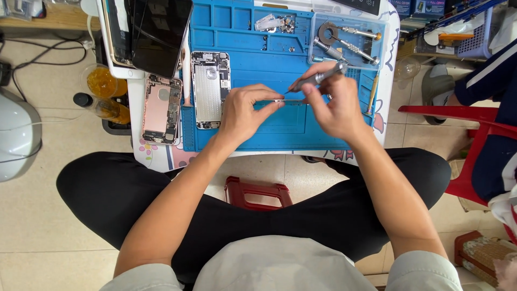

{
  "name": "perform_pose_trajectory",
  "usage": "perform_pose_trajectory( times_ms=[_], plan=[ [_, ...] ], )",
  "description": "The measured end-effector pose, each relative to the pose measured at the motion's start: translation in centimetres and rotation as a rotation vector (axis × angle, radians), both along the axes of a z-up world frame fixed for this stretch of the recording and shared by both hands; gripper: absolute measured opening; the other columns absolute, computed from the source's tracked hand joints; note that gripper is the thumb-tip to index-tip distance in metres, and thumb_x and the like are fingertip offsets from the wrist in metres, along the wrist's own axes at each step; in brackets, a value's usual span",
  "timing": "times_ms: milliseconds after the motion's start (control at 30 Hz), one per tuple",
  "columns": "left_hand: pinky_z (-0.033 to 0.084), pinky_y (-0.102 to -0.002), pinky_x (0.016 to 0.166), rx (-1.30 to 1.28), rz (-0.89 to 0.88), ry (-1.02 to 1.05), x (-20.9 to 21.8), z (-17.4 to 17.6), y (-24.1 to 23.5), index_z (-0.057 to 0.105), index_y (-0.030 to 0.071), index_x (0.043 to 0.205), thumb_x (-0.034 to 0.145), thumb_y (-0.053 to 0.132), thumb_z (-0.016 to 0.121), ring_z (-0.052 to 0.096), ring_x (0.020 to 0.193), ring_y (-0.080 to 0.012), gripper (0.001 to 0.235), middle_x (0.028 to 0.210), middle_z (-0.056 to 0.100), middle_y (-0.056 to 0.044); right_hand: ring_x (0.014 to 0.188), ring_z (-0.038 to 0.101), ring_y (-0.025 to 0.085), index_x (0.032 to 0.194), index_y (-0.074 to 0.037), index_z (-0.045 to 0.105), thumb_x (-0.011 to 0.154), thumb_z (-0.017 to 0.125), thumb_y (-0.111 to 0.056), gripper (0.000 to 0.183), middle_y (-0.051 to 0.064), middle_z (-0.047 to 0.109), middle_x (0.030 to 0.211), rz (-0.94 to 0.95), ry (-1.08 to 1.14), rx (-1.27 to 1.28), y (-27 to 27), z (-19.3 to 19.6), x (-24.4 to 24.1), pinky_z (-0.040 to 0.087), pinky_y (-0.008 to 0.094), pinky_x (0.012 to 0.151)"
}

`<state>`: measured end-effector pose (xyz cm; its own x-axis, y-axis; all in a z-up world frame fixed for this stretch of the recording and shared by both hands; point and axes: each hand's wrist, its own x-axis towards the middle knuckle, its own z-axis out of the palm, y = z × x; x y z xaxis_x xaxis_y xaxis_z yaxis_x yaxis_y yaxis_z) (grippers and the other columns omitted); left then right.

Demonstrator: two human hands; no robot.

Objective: The person disassembles a white smartphone on a blue work mat. They use a prying tool to separate the screen, remove the battery, and detach the motherboard. They then use tweezers and a screwdriver to remove small components from the motherboard.

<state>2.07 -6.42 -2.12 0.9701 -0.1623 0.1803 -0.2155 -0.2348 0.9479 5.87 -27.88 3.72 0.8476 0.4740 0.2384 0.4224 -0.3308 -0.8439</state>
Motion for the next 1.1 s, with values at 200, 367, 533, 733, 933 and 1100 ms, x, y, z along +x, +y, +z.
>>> perform_pose_trajectory(
  times_ms=[200, 367, 533, 733, 933, 1100],
  plan=[
    [0.061, -0.038, 0.083, -0.012, 0.008, -0.002, 0.2, -0.3, 0.0, 0.083, 0.014, 0.102, 0.094, 0.005, 0.079, 0.078, 0.095, -0.0310, 0.013, 0.094, 0.081, -0.004, 0.076, 0.076, 0.034, 0.119, 0.001, 0.058, 0.109, 0.061, -0.006, 0.012, 0.018, 0.076, 0.092, 0.044, -0.080, -0.098, 0.2, -2.2, -0.5, 0.063, 0.041, 0.068],
    [0.061, -0.038, 0.083, -0.018, 0.015, -0.003, 0.3, -0.6, -0.1, 0.083, 0.016, 0.102, 0.094, 0.005, 0.080, 0.078, 0.095, -0.0294, 0.013, 0.094, 0.082, -0.003, 0.073, 0.075, 0.033, 0.121, -0.003, 0.059, 0.109, 0.064, -0.008, 0.014, 0.013, 0.075, 0.085, 0.052, -0.100, -0.148, 0.4, -2.2, -0.6, 0.063, 0.042, 0.071],
    [0.061, -0.038, 0.083, -0.024, 0.015, -0.003, 0.3, -0.5, -0.1, 0.083, 0.015, 0.101, 0.094, 0.004, 0.080, 0.078, 0.094, -0.0292, 0.014, 0.093, 0.082, -0.003, 0.073, 0.075, 0.035, 0.120, -0.004, 0.059, 0.109, 0.065, -0.007, 0.013, 0.013, 0.073, 0.082, 0.056, -0.086, -0.155, 0.5, -1.9, -0.6, 0.064, 0.043, 0.072],
    [0.060, -0.038, 0.085, -0.036, 0.009, -0.002, 0.3, -0.6, 0.0, 0.083, 0.015, 0.102, 0.094, 0.004, 0.080, 0.078, 0.095, -0.0301, 0.014, 0.093, 0.081, -0.004, 0.073, 0.074, 0.037, 0.121, -0.002, 0.059, 0.109, 0.064, -0.005, 0.013, 0.015, 0.072, 0.084, 0.071, -0.085, -0.122, 0.6, -1.8, -0.6, 0.064, 0.046, 0.071],
    [0.060, -0.039, 0.085, -0.020, 0.019, -0.013, 0.2, -0.7, -0.2, 0.083, 0.017, 0.102, 0.094, 0.003, 0.080, 0.078, 0.094, -0.0292, 0.016, 0.092, 0.081, -0.002, 0.076, 0.075, 0.035, 0.118, -0.003, 0.064, 0.104, 0.072, -0.002, 0.017, 0.013, 0.073, 0.087, 0.085, -0.186, -0.161, 1.6, -0.1, -0.8, 0.065, 0.043, 0.070],
    [0.052, -0.036, 0.065, 0.067, 0.042, -0.123, 0.2, -1.4, -0.6, 0.082, 0.010, 0.099, 0.095, 0.013, 0.082, 0.077, 0.083, -0.0225, 0.005, 0.095, 0.080, -0.002, 0.097, 0.076, 0.021, 0.152, -0.011, 0.040, 0.105, 0.083, 0.001, 0.065, 0.007, 0.071, 0.106, 0.061, -0.271, -0.207, 1.6, 0.8, -1.3, 0.065, 0.032, 0.083]
  ],
)
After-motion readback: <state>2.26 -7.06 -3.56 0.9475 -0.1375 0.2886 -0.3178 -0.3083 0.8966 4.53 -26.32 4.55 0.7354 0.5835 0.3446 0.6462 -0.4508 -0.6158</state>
